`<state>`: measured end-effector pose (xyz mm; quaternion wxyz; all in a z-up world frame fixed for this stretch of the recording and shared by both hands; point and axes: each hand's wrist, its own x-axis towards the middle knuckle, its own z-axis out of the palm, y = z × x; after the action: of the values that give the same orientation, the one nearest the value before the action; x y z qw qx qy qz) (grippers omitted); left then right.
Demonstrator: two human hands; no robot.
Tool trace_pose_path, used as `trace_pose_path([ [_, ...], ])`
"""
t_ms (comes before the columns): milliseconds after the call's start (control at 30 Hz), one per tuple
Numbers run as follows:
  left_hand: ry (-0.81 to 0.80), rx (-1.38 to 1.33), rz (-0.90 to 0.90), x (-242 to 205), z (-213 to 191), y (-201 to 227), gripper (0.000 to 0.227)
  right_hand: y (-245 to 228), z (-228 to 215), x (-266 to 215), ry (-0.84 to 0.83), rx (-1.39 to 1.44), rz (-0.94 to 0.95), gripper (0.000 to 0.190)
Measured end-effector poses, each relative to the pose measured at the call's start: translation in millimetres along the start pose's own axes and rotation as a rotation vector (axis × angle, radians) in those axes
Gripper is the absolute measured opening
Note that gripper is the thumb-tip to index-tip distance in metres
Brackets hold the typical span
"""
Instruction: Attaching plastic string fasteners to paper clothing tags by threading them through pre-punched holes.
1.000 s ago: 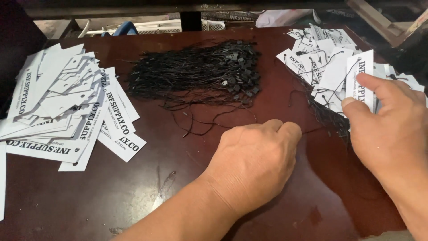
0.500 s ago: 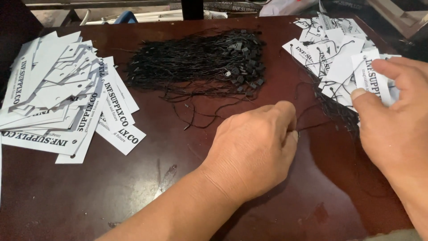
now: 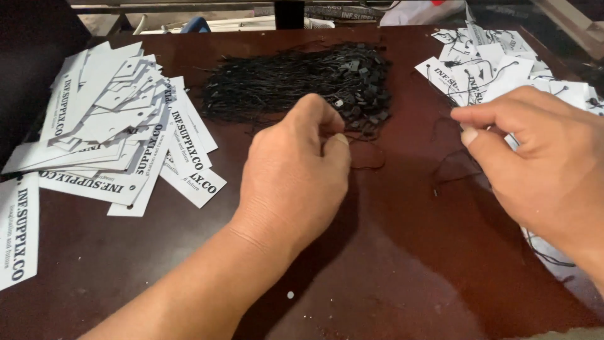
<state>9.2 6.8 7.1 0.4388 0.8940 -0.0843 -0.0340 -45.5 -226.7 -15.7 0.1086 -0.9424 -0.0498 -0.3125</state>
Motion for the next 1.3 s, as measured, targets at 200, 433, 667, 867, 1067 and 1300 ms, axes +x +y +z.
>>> trace_pose_path([
  [200, 0.148, -0.1, -0.108, 3.0, -13.0, -22.5, 0.012, -36.7, 16.3, 22.6, -0.026, 0.1, 0.143, 0.021],
  [433, 0.216, -0.25, -0.129, 3.0, -14.5, -25.1, 0.012, -60.3, 32.4, 25.3, -0.103, 0.142, 0.044, 0.02],
  [667, 0.178, -0.197, -0.133, 4.2, -14.9, -24.6, 0.012, -58.0, 38.0, 24.0, -0.185, 0.176, 0.039, 0.024],
  [867, 0.193, -0.22, -0.191, 0.8, -18.1, -19.4, 0.012, -55.0, 41.3, 15.5, -0.127, 0.098, 0.049, 0.02],
  [1067, 0.36, 0.206, 0.836, 0.5, 12.8, -50.8, 0.015, -39.6, 47.7, 14.8, -0.118, 0.008, 0.075, 0.022],
  [1300, 0.425, 0.554, 0.666, 2.4, 19.5, -54.7, 0.026, -38.4, 45.0, 16.8, -0.146, 0.027, 0.231, 0.026],
])
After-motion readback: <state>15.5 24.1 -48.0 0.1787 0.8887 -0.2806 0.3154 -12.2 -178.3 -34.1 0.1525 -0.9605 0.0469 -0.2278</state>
